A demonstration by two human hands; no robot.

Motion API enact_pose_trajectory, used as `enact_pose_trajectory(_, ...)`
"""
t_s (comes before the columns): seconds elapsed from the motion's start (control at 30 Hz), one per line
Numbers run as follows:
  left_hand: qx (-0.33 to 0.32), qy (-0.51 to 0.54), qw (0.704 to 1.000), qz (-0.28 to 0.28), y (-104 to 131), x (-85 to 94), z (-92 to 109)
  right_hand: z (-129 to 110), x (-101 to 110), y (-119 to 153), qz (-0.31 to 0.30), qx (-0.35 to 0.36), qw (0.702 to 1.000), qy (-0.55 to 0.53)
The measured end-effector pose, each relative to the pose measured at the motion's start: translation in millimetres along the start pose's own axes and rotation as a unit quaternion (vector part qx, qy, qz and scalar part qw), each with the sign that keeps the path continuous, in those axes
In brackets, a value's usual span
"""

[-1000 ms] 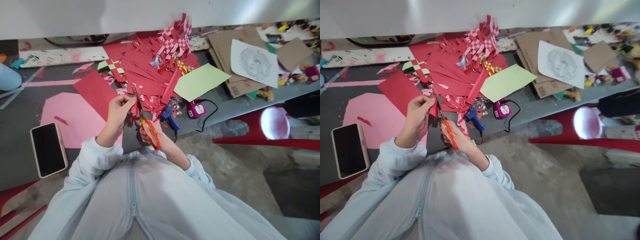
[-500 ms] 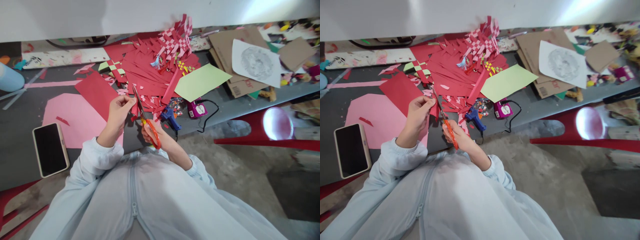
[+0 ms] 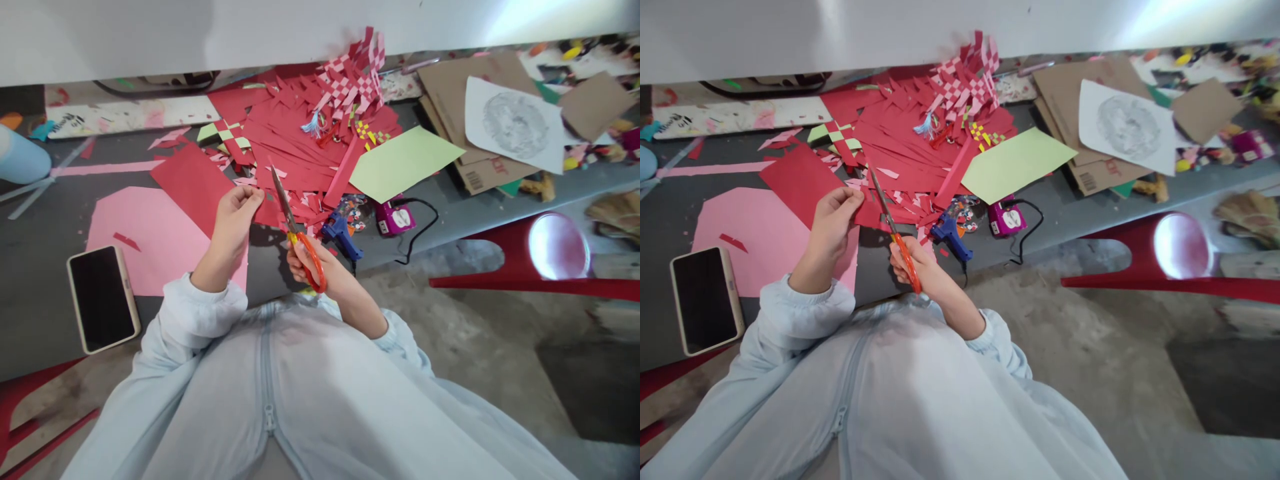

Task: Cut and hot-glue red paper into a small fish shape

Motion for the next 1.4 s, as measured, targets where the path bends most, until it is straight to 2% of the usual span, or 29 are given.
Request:
enact_pose_trajectory(0.2, 0.020, 0.016, 0.999, 0.030, -5, 2.1, -4, -2, 2, 2, 0.001, -0.016, 0.999, -0.033)
enact_pose_trajectory(0.3, 0.028, 0.019, 0.999, 0.021, -7, 3.8, -4, 2, 4, 2, 0.015, -0.012, 0.998, -0.062)
enact_pose_trajectory(0.5, 0.030, 0.054, 0.998, -0.025, -5, 3.4, 1, 6, 6, 1, -0.002, 0.015, 0.998, -0.068)
enact_pose_trajectory(0.73, 0.019, 0.062, 0.998, -0.020, -4, 3.9, 3, 6, 6, 6, 0.006, 0.006, 0.998, -0.059)
enact_pose_trajectory(0.83, -0.008, 0.058, 0.998, -0.018, -7, 5.4, 1, 6, 7, 7, 0.009, -0.003, 0.998, -0.054)
enact_pose_trajectory(1.0, -0.125, 0.074, 0.989, 0.022, -10, 11.9, 1, 6, 6, 10, 0.010, -0.010, 0.999, -0.044)
enact_pose_trajectory(1.07, -0.151, 0.076, 0.985, 0.030, -11, 13.7, 2, 6, 5, 11, 0.007, -0.015, 0.999, -0.034)
enact_pose_trajectory(1.3, -0.118, 0.090, 0.989, 0.018, -10, 11.0, 0, 9, 3, 6, -0.011, -0.020, 0.999, -0.036)
enact_pose_trajectory(1.4, -0.092, 0.085, 0.992, -0.004, -7, 7.7, 1, 10, 3, 4, -0.010, -0.010, 0.999, -0.038)
Point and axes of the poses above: each hand's wrist, its own y-axis away from the middle knuckle, its own x-axis out of the back of the hand, z = x × y, the point moved 3 cm from there along -y, towards the middle knuckle, and after that the axes turned 4 degrees about x, right-handed, at the moved point
